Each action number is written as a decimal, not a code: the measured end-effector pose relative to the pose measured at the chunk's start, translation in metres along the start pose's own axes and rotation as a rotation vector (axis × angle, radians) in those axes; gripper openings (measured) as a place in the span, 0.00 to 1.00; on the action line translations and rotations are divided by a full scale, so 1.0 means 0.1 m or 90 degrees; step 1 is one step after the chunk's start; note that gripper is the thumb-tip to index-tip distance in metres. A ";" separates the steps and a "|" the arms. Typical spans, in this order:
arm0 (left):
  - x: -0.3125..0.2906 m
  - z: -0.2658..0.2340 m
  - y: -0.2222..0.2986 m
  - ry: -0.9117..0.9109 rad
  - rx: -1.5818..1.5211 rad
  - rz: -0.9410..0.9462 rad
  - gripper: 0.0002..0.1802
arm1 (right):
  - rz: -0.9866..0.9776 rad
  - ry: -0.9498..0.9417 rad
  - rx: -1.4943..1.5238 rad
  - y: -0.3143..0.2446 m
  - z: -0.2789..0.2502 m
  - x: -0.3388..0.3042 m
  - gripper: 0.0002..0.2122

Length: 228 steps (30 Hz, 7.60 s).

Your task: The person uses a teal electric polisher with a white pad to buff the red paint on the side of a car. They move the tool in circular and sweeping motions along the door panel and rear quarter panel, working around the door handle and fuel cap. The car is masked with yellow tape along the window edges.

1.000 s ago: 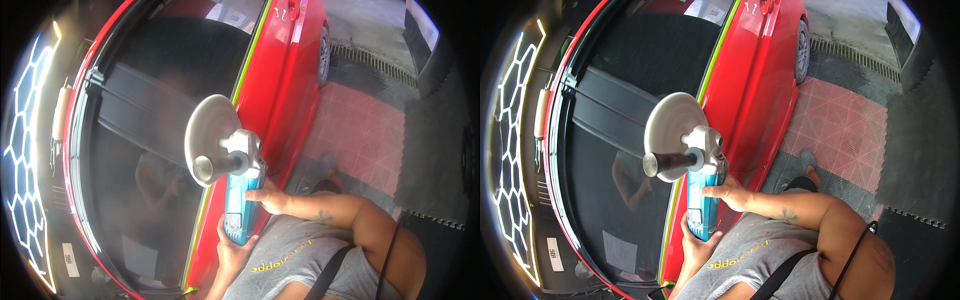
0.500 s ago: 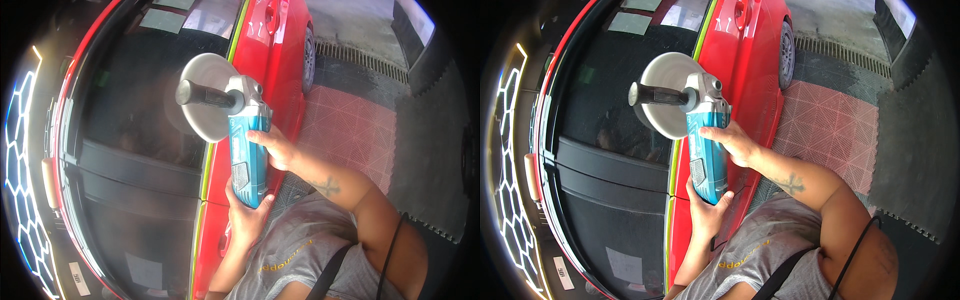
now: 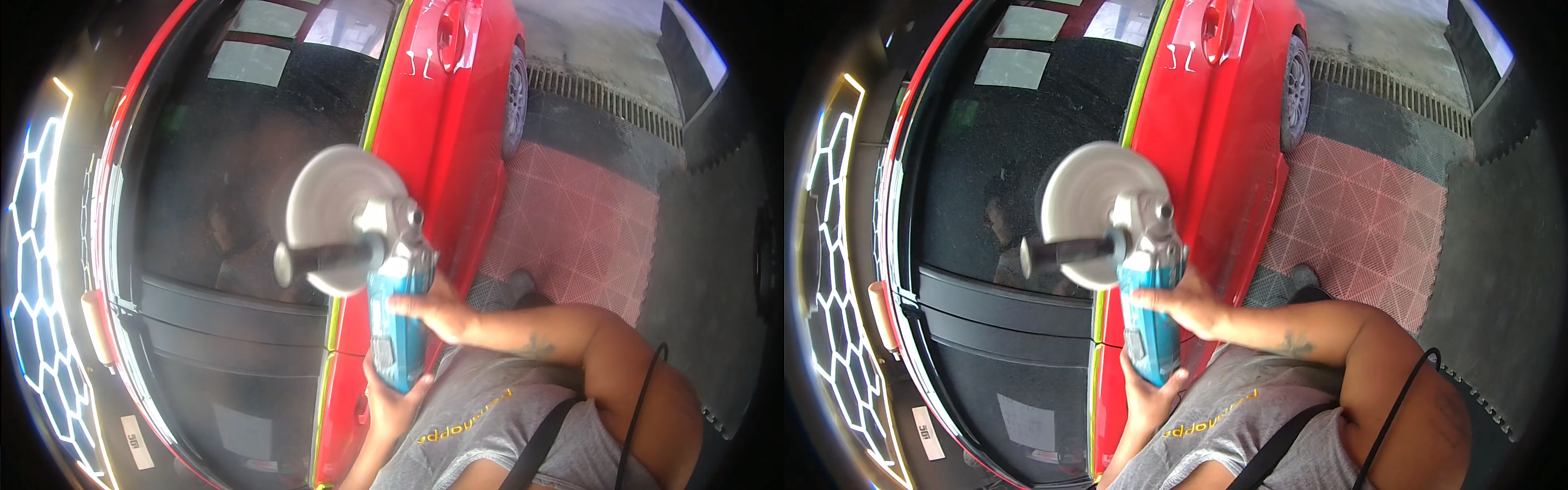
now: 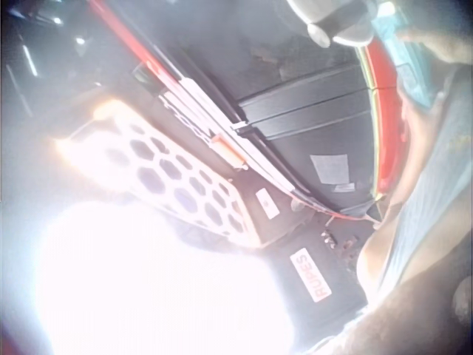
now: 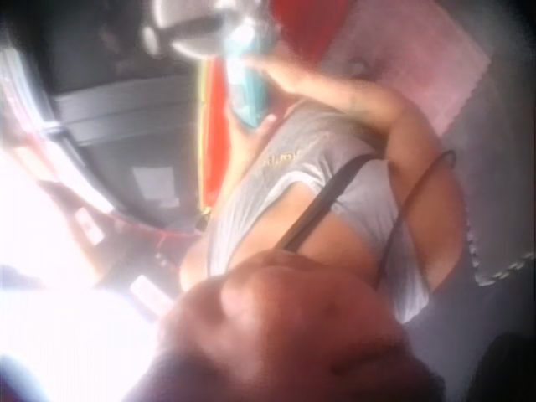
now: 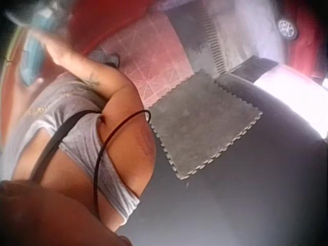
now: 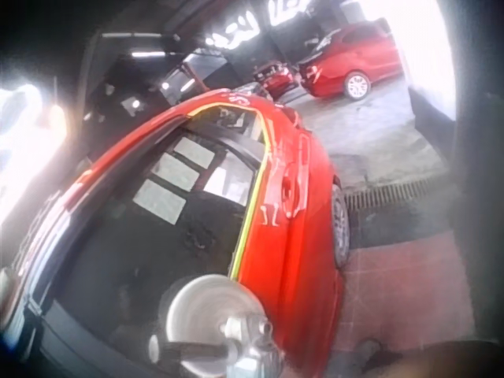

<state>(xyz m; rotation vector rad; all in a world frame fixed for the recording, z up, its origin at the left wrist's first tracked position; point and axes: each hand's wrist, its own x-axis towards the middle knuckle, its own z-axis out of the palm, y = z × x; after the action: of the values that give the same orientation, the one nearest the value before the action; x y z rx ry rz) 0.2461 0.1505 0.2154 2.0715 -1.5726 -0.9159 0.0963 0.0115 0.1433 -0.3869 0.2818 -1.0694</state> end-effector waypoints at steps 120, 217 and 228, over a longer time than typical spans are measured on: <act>0.03 0.37 -1.23 -0.089 -0.124 -0.020 0.54 | -0.212 0.378 -0.220 1.11 -0.51 -0.05 0.48; 0.29 1.05 -1.01 0.008 -0.100 -0.011 0.53 | -0.300 0.140 -0.174 0.65 -1.02 0.04 0.26; 1.01 1.15 -0.24 -0.038 -0.105 0.015 0.54 | -0.308 0.151 -0.237 -0.35 -1.14 0.57 0.20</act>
<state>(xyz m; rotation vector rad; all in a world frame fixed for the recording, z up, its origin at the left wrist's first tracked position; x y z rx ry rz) 0.1989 0.0713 0.0908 1.9244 -1.4949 -1.0705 0.0484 -0.0729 0.0542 -0.6857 0.6249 -1.5468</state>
